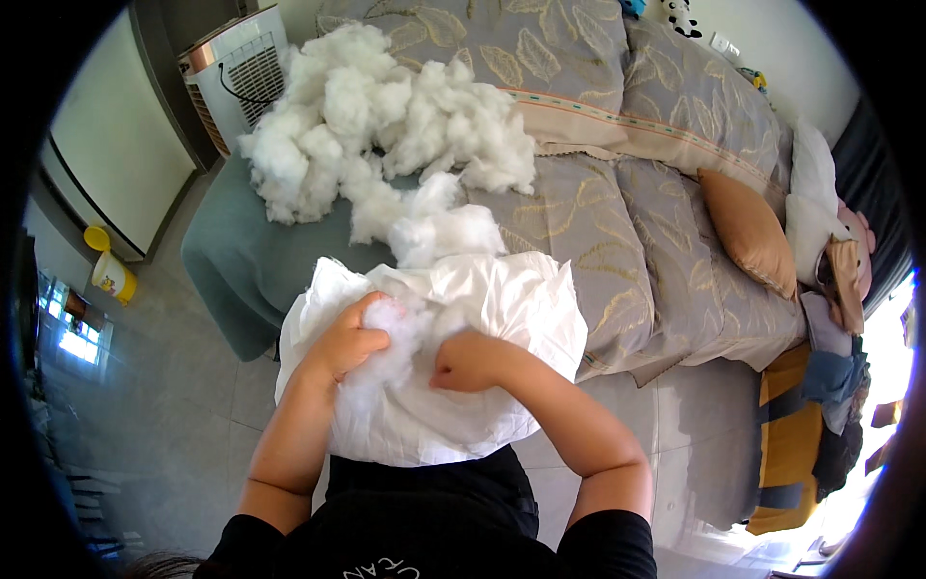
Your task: The person stuffs a white pillowcase with loose synthetic fiber filling by hand, taking handfuls of filling from a pile on a bed and pushing them into the pillowcase.
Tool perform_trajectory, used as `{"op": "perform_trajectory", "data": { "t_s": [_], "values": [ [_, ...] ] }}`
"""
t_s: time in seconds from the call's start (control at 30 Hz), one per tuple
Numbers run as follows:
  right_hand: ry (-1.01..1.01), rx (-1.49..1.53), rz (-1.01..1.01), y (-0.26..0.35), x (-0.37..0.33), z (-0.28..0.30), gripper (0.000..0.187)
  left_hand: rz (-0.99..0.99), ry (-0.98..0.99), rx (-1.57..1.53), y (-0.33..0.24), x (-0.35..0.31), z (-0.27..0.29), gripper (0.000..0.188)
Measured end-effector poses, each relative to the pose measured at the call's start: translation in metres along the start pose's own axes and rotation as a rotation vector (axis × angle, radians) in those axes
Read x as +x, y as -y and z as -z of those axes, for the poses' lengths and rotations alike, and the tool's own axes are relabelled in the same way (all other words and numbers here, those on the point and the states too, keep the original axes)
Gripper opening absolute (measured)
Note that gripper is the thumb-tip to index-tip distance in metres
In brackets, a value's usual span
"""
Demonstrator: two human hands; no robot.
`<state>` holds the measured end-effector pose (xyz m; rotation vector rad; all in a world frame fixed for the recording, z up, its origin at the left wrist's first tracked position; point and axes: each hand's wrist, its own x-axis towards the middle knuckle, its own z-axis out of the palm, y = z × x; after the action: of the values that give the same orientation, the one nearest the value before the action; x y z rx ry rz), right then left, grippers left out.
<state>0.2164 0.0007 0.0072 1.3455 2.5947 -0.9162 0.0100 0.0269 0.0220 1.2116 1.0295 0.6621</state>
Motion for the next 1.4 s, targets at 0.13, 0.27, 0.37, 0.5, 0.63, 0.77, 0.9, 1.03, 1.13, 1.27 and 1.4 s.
{"op": "perform_trajectory", "data": {
  "t_s": [0.13, 0.27, 0.37, 0.5, 0.63, 0.77, 0.9, 1.03, 1.13, 1.27, 1.4],
  "values": [
    [-0.536, -0.033, -0.062, 0.029, -0.022, 0.031, 0.016, -0.089, -0.021, -0.094, 0.013, 0.002, 0.007, 0.059],
    [-1.122, -0.378, 0.226, 0.034, -0.002, 0.029, 0.012, -0.15, 0.019, -0.116, -0.001, -0.002, 0.008, 0.056],
    [-0.226, -0.536, -0.181, -0.002, 0.017, -0.008, 0.011, -0.13, 0.027, -0.117, -0.002, 0.0, 0.01, 0.053],
    [-0.158, -0.512, -0.281, -0.007, 0.019, -0.013, 0.013, -0.149, -0.019, -0.23, -0.001, -0.005, 0.008, 0.052],
    [-0.72, -0.476, 0.022, 0.011, -0.007, 0.015, 0.016, -0.108, -0.061, -0.391, -0.008, -0.012, 0.005, 0.054],
    [-1.077, -0.133, 0.152, 0.038, -0.027, 0.039, 0.026, -0.133, 0.104, -0.512, -0.006, -0.01, 0.005, 0.056],
    [-0.835, 0.295, 0.127, 0.064, -0.027, 0.023, 0.044, -0.199, 0.237, -0.704, -0.009, -0.012, -0.023, 0.06],
    [-1.188, 0.065, 0.164, 0.035, -0.013, 0.01, 0.04, -0.179, 0.343, -0.923, -0.014, -0.021, -0.031, 0.061],
    [-1.258, 0.119, 0.198, 0.043, -0.011, 0.014, 0.038, -0.291, 0.106, -0.573, -0.008, -0.024, -0.036, 0.049],
    [-1.294, 0.33, 0.14, 0.047, -0.02, 0.024, 0.03, -0.336, -0.197, -0.524, -0.007, -0.019, -0.023, 0.03],
    [-1.31, 0.789, 0.152, 0.032, -0.033, 0.03, 0.021, -0.373, -0.308, -0.572, -0.019, -0.02, -0.009, 0.025]
  ]
}}
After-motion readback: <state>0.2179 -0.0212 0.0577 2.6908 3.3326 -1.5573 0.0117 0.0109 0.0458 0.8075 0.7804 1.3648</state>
